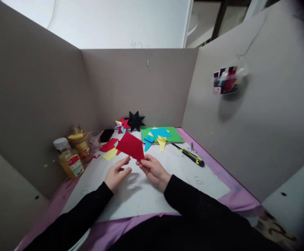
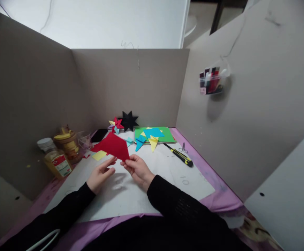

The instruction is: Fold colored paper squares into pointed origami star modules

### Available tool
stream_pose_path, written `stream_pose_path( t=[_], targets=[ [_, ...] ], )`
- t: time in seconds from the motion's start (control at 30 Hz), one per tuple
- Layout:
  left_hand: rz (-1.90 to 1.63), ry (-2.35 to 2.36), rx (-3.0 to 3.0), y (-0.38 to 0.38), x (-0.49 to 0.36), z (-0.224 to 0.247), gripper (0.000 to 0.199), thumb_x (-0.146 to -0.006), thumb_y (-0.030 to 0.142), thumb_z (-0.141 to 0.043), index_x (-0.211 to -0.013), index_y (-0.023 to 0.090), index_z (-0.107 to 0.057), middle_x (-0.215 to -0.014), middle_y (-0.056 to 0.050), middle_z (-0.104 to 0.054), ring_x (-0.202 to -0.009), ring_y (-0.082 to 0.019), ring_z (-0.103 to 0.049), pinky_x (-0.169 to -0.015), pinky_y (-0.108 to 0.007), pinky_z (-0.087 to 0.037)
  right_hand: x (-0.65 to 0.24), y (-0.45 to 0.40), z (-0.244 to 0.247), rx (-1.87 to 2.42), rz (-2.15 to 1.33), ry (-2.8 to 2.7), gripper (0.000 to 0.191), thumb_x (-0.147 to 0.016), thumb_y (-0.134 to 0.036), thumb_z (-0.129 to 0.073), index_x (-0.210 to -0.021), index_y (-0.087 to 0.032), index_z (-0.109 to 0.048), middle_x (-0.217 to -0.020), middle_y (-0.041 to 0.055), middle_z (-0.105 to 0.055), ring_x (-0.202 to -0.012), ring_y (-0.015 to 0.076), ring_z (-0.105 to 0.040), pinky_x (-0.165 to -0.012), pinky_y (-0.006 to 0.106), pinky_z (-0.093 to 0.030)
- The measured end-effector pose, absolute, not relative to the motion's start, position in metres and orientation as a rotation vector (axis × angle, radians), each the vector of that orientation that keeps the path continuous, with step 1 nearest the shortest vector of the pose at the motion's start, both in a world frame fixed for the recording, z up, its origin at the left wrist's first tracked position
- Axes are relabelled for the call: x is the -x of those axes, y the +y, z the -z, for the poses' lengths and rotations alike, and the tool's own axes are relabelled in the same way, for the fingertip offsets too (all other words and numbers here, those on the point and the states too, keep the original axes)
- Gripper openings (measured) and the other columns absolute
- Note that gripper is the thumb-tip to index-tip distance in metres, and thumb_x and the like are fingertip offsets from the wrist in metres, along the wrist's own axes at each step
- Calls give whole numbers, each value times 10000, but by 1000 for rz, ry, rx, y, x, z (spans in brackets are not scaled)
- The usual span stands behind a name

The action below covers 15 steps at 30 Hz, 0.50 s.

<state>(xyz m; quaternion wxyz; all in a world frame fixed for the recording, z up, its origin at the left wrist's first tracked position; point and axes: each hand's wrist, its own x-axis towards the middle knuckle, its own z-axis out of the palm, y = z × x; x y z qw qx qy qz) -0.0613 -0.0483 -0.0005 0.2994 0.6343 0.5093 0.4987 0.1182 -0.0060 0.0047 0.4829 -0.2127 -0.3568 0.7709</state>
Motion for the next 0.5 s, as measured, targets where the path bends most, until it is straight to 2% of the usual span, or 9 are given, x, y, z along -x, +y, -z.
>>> stream_pose_path(
  t=[0.07, 0.13, 0.2, 0.27, 0.37, 0.5],
  targets=[
    [-1354, 1349, -1586, -52, 57, -1, 345, -711, 456, -638, -875, 156, -679, -870, -71, -681, -836, -232, -616, -680, -323, -474, -113, -14, 0, 501, -1913, -1021, 331, -602, -267, -774, -713, -174, -476, -704, 4, -649, -718, 130, -653, -628, 211, -484],
    [-1341, 1387, -1509, -56, 53, -3, 351, -719, 485, -622, -627, 148, -650, -602, -16, -618, -618, -176, -574, -571, -283, -437, -111, -17, 4, 531, -1881, -1194, 316, -629, -306, -752, -705, -169, -478, -668, 0, -648, -656, 128, -643, -591, 220, -469],
    [-1372, 1402, -1432, -59, 49, -4, 399, -712, 493, -630, -513, 150, -583, -481, 21, -525, -504, -129, -490, -511, -260, -393, -112, -17, 7, 600, -1776, -1390, 286, -648, -322, -730, -687, -162, -496, -608, -14, -630, -565, 108, -603, -528, 206, -432],
    [-1497, 1368, -1324, -59, 47, -4, 393, -693, 483, -655, -506, 153, -555, -475, 34, -503, -491, -110, -458, -505, -248, -384, -113, -15, 8, 673, -1658, -1531, 257, -663, -324, -708, -666, -161, -510, -556, -28, -604, -498, 91, -558, -476, 193, -389],
    [-1736, 1275, -1139, -55, 49, -5, 368, -682, 472, -669, -541, 154, -547, -540, 19, -548, -549, -114, -498, -555, -248, -420, -115, -12, 7, 742, -1595, -1565, 245, -656, -306, -695, -631, -167, -495, -522, -41, -573, -471, 92, -545, -440, 185, -354],
    [-1886, 1256, -1032, -44, 69, -12, 304, -717, 454, -631, -724, 150, -627, -743, -44, -644, -636, -124, -550, -550, -235, -430, -118, -9, 5, 802, -1602, -1522, 220, -625, -250, -683, -595, -166, -482, -500, -42, -560, -455, 90, -535, -420, 178, -336]
  ],
)
